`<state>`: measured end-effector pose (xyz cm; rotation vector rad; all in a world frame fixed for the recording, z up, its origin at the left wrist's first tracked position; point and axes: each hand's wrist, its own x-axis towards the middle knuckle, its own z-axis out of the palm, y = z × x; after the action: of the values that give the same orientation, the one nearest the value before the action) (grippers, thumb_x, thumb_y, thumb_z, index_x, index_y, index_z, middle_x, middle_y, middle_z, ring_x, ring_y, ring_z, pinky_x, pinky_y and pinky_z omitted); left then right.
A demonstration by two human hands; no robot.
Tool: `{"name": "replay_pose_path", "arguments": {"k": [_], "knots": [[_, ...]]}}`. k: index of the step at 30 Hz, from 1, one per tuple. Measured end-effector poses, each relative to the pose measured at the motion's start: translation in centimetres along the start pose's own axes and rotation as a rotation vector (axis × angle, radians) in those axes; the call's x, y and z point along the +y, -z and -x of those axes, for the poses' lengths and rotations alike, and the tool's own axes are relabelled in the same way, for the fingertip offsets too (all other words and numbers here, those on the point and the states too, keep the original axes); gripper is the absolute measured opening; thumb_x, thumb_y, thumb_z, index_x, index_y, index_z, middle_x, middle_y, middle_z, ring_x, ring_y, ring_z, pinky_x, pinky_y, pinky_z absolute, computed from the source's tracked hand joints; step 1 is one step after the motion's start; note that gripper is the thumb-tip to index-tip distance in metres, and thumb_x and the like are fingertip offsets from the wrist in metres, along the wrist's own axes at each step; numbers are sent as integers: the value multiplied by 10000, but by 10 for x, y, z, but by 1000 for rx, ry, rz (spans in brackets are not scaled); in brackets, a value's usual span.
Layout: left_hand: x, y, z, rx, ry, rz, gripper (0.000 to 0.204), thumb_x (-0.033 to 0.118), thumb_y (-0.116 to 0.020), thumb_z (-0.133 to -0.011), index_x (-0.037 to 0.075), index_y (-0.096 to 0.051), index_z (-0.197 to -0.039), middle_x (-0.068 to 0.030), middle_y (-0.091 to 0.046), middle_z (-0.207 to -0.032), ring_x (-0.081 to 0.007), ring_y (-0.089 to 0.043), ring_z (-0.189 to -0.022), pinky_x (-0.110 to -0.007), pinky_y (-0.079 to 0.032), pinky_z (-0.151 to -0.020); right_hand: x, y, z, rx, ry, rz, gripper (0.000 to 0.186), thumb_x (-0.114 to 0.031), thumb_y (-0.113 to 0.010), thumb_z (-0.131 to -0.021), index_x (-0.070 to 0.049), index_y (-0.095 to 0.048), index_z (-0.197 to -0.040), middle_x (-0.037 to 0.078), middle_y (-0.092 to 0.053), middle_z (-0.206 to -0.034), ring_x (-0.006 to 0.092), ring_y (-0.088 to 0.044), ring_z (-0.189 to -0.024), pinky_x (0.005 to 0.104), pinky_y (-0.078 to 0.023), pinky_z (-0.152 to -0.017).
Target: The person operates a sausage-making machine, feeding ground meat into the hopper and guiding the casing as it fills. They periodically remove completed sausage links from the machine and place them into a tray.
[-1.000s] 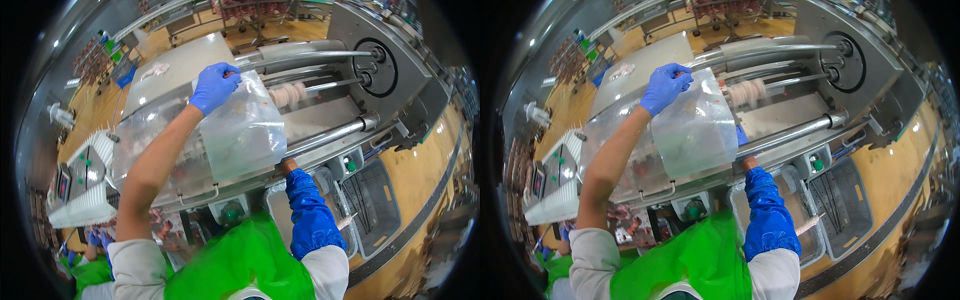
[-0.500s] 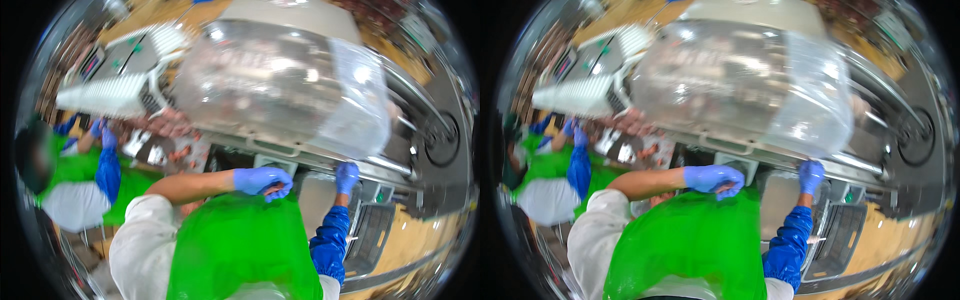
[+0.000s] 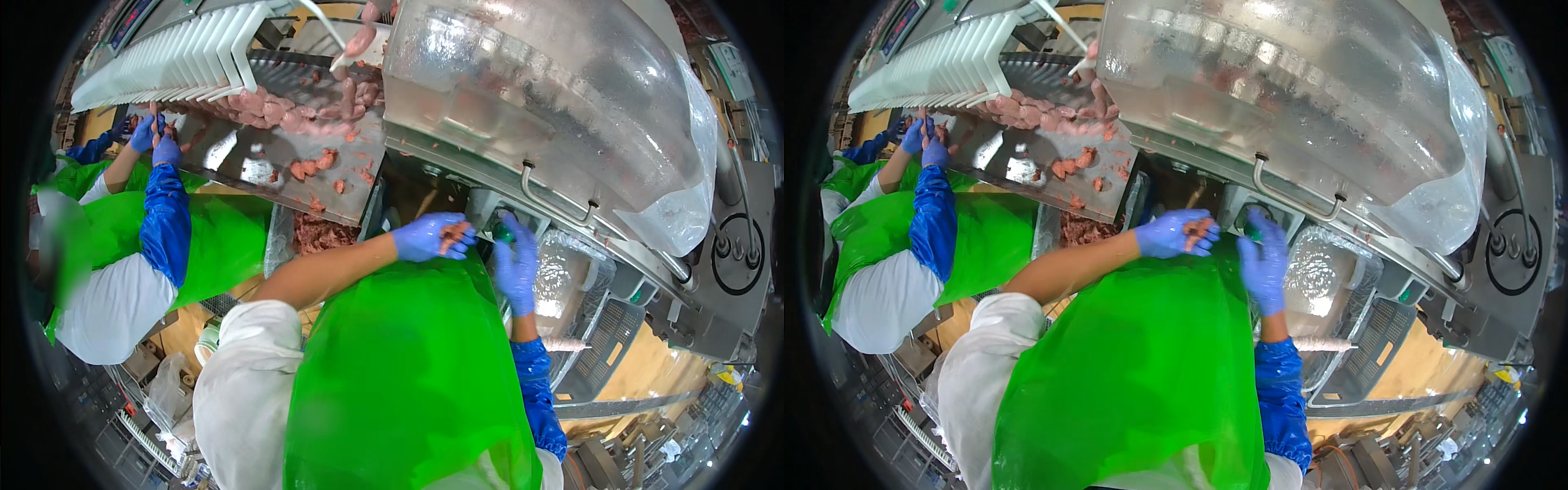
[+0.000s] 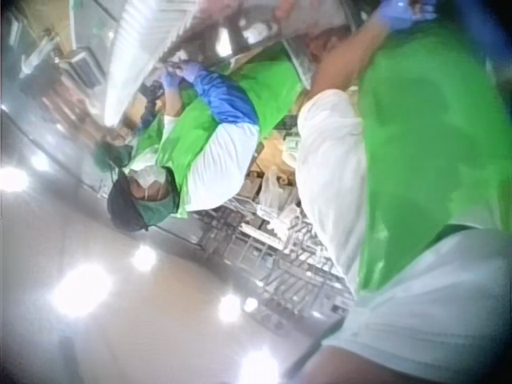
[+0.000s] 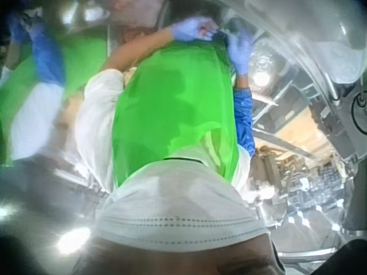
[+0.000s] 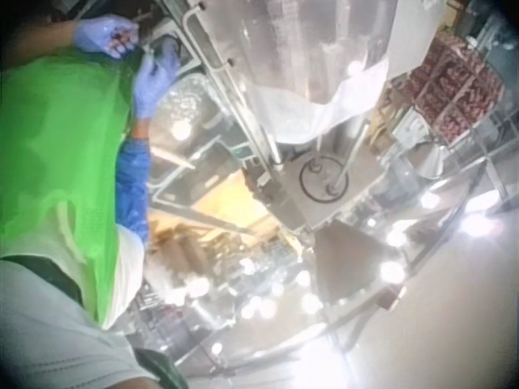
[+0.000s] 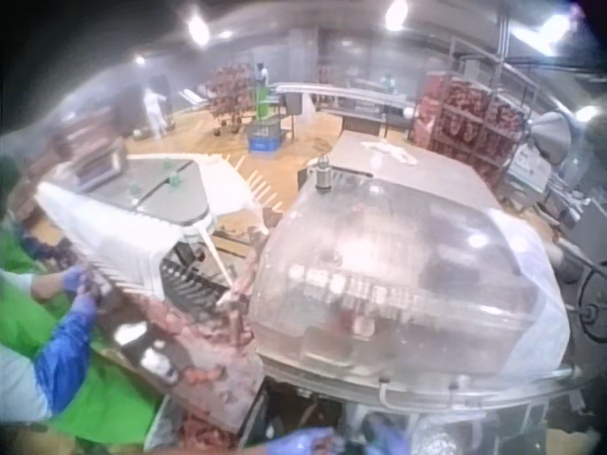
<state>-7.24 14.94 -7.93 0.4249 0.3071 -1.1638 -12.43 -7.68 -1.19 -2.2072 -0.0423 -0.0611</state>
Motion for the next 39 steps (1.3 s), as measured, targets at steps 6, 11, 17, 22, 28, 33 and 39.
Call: {"name": "replay_pose_path", "arguments": {"k": [6,11,17,22,28,33,39], "knots": [[42,119,140,77,137,-664,277,320,-459,-1002,73,-565,-936,-70,-593,-883,-158,-574,-773,-314,-503,-743,139,136,86,584,-536,248,325,-150,-580,-939,59,-613,-1186,199,-663,-1121,266,-623,-1035,371,-470,-939],[40,202,206,620,571,-1883,529,435,-523,-916,128,-505,-1346,-194,-577,-1285,-354,-614,-1083,-441,-487,-927,203,192,258,952,-1237,539,589,-485,-655,-844,55,-644,-1078,250,-671,-1050,394,-657,-900,486,-529,-798],[65,130,107,-174,510,-1856,451,415,-459,-975,23,-622,-1131,-166,-691,-986,-295,-643,-887,-416,-485,-800,232,109,327,1294,-1163,-1259,440,-536,-609,-859,-202,-625,-1144,74,-649,-911,285,-600,-849,480,-507,-654],[60,-45,-13,-486,465,-2072,511,431,-417,-998,-24,-648,-966,-155,-694,-912,-270,-658,-850,-406,-500,-784,236,82,272,1046,-700,-1682,390,-351,-612,-869,-166,-536,-1204,58,-572,-810,238,-582,-708,405,-512,-592],[-31,-187,-92,-538,226,-1977,471,390,-515,-988,-12,-582,-1223,-169,-649,-1144,-239,-629,-1068,-351,-482,-946,152,143,180,1034,-298,-1676,455,-257,-590,-884,-137,-482,-1309,69,-578,-901,236,-604,-751,396,-542,-646],[-88,-208,-105,-372,105,-1797,507,417,-542,-964,-32,-532,-1199,-216,-632,-989,-299,-640,-865,-376,-505,-777,58,201,107,842,167,-1663,570,-348,-567,-916,-109,-400,-1405,121,-595,-1061,281,-620,-954,468,-529,-850],[-50,-231,-86,-259,-376,-1711,312,314,-558,-969,6,-603,-980,-130,-567,-644,-229,-570,-562,-372,-456,-553,6,243,84,618,51,-1231,704,-439,-560,-935,-100,-289,-1489,92,-533,-1328,261,-544,-1190,477,-462,-986]]}}
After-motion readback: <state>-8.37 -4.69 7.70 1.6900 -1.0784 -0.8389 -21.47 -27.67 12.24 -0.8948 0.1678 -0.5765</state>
